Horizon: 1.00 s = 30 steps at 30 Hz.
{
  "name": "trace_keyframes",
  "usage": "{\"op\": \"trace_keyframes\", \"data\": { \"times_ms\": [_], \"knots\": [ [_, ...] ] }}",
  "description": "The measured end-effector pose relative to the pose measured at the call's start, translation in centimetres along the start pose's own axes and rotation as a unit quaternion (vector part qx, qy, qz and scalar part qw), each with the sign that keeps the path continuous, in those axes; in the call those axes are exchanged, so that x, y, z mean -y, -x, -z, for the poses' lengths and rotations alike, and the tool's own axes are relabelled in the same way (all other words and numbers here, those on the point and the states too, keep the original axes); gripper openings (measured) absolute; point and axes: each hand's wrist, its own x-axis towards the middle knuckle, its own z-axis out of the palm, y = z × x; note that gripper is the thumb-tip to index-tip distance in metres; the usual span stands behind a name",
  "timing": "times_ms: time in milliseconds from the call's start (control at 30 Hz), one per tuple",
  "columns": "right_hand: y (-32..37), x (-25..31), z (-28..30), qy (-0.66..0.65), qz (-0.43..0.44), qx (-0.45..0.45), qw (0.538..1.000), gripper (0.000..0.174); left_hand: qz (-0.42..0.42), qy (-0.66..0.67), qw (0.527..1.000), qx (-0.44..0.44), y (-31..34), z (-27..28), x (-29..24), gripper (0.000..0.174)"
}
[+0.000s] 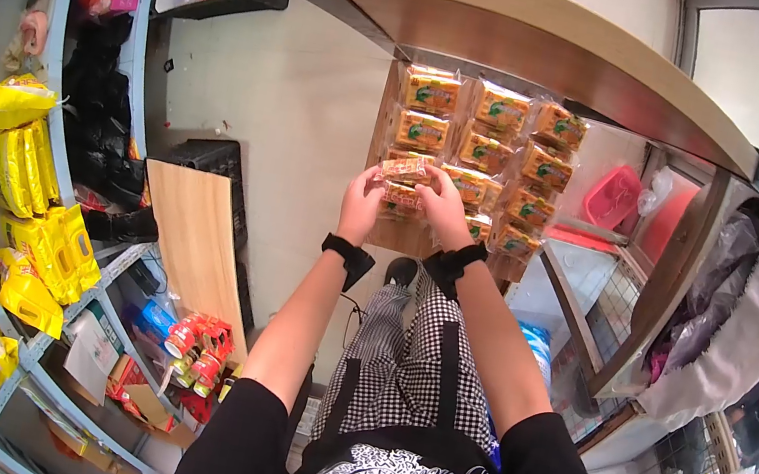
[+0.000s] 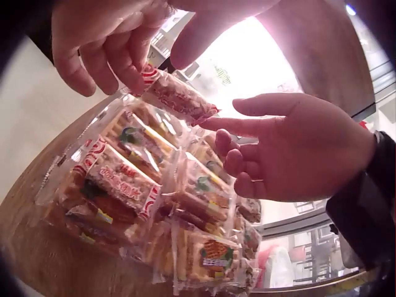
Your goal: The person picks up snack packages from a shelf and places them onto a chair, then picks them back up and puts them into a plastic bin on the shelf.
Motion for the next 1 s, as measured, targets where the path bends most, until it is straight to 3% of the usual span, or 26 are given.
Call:
{"op": "trace_keyframes", "data": {
  "times_ms": [67, 133, 200, 300, 333, 400, 500, 733, 900, 1000],
  "knots": [
    [1.8, 1.3, -0.1, 0.023, -0.002, -0.004, 1.0, 0.042, -0.046, -0.01, 0.999, -0.016, 2.2, -0.2, -1.5, 0.038],
    [4.2, 2.0, -0.6, 0.152, 0.099, -0.082, 0.98, 0.038, -0.039, -0.043, 0.997, -0.041, 5.0, -0.9, -4.3, 0.034],
    [7.8, 3.9, -1.0, 0.148, 0.138, -0.103, 0.974, 0.035, -0.109, -0.062, 0.991, -0.037, 7.1, -0.8, -5.1, 0.033],
    [12.9, 5.8, -1.6, -0.029, 0.209, -0.106, 0.972, 0.031, -0.123, -0.025, 0.99, -0.067, 12.3, -1.4, -9.5, 0.029],
    [14.8, 6.6, -1.6, -0.035, 0.247, -0.127, 0.96, 0.026, -0.151, -0.01, 0.984, -0.094, 14.2, -1.6, -10.8, 0.024],
    [19.5, 8.0, -1.5, -0.025, 0.241, -0.143, 0.96, 0.02, -0.197, -0.032, 0.973, -0.118, 18.3, -1.5, -13.3, 0.02],
    [25.9, 8.9, -1.9, -0.125, 0.3, -0.128, 0.937, 0.014, -0.25, 0.029, 0.962, -0.108, 24.2, -1.0, -14.9, 0.016],
    [41.0, 7.5, -3.0, -0.214, 0.408, -0.131, 0.878, 0.007, -0.308, 0.116, 0.944, -0.03, 38.8, -0.1, -16.1, 0.007],
    [51.8, 4.7, -2.8, -0.255, 0.422, -0.137, 0.859, 0.015, -0.391, 0.095, 0.913, 0.071, 47.5, 0.2, -16.5, 0.015],
    [56.3, 1.5, -1.9, -0.234, 0.426, -0.151, 0.861, 0.021, -0.38, 0.05, 0.914, 0.134, 50.2, 0.7, -14.8, 0.022]
  ]
}}
